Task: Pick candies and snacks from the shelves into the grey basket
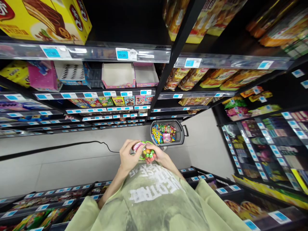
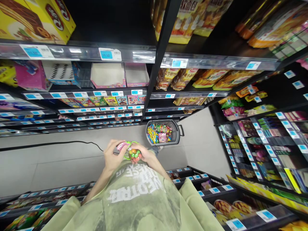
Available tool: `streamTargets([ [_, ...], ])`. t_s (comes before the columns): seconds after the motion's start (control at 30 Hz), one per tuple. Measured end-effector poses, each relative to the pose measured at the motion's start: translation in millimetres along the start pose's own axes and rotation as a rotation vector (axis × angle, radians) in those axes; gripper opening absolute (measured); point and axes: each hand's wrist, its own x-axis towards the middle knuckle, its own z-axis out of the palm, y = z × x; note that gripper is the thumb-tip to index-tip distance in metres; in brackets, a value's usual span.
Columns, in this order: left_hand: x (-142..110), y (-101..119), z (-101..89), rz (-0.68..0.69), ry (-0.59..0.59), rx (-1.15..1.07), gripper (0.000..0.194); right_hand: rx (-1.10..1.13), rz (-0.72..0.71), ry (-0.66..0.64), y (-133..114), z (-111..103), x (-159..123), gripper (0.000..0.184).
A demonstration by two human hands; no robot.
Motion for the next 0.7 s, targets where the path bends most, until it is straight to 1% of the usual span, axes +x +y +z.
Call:
streamTargets([
  [0.07, 3.4, -0.8, -1.5, -0.057, -0.025, -0.043, 0.020, -0.041, -0.032, -0.021, -3.4, 0.1, -0.5, 0.041],
  [0.1, 5.1, -2.1, -2.0, -0.095, -0.062, -0.087, 0.023, -0.055, -0.051, -0.011, -5.5, 0.8, -1.3, 0.041],
  [0.2, 9.2, -10.6, -1.9, -0.236, -0.223, -0.293, 0.026, -0.095, -0.139, 0.108, -11.6, 3.0, -4.6, 0.046],
  [0.23, 9.9, -14.9, -1.3, -0.285, -0.243, -0.343, 0.027, -0.112, -0.177, 0.161, -13.2, 2.9, -5.3, 0.049],
  [0.27, 10.3, -19.8, -0.5, -0.334, -0.237, -0.373, 0.027, -0.124, -0.222, 0.218, -14.4, 2.1, -5.8, 0.052],
  [0.37, 9.1, -34.1, 1.2, -0.483, -0.147, -0.439, 0.030, -0.116, -0.373, 0.362, -17.3, -2.7, -6.1, 0.057],
  [0.4, 8.1, -37.6, 1.1, -0.535, -0.140, -0.487, 0.032, -0.107, -0.422, 0.398, -18.2, -4.4, -6.2, 0.057],
  [0.47, 5.0, -40.5, 0.5, -0.617, -0.183, -0.605, 0.036, -0.099, -0.500, 0.451, -20.1, -6.9, -6.3, 0.053],
  [0.53, 0.5, -37.9, 1.2, -0.654, -0.268, -0.700, 0.038, -0.114, -0.563, 0.508, -22.0, -7.4, -5.9, 0.048],
  [0.6, -5.1, -31.5, 5.2, -0.652, -0.346, -0.773, 0.038, -0.133, -0.616, 0.570, -23.5, -6.2, -4.8, 0.043],
  [0.7, -14.0, -21.2, 16.1, -0.639, -0.402, -0.864, 0.037, -0.150, -0.651, 0.633, -25.2, -2.6, -2.9, 0.039],
])
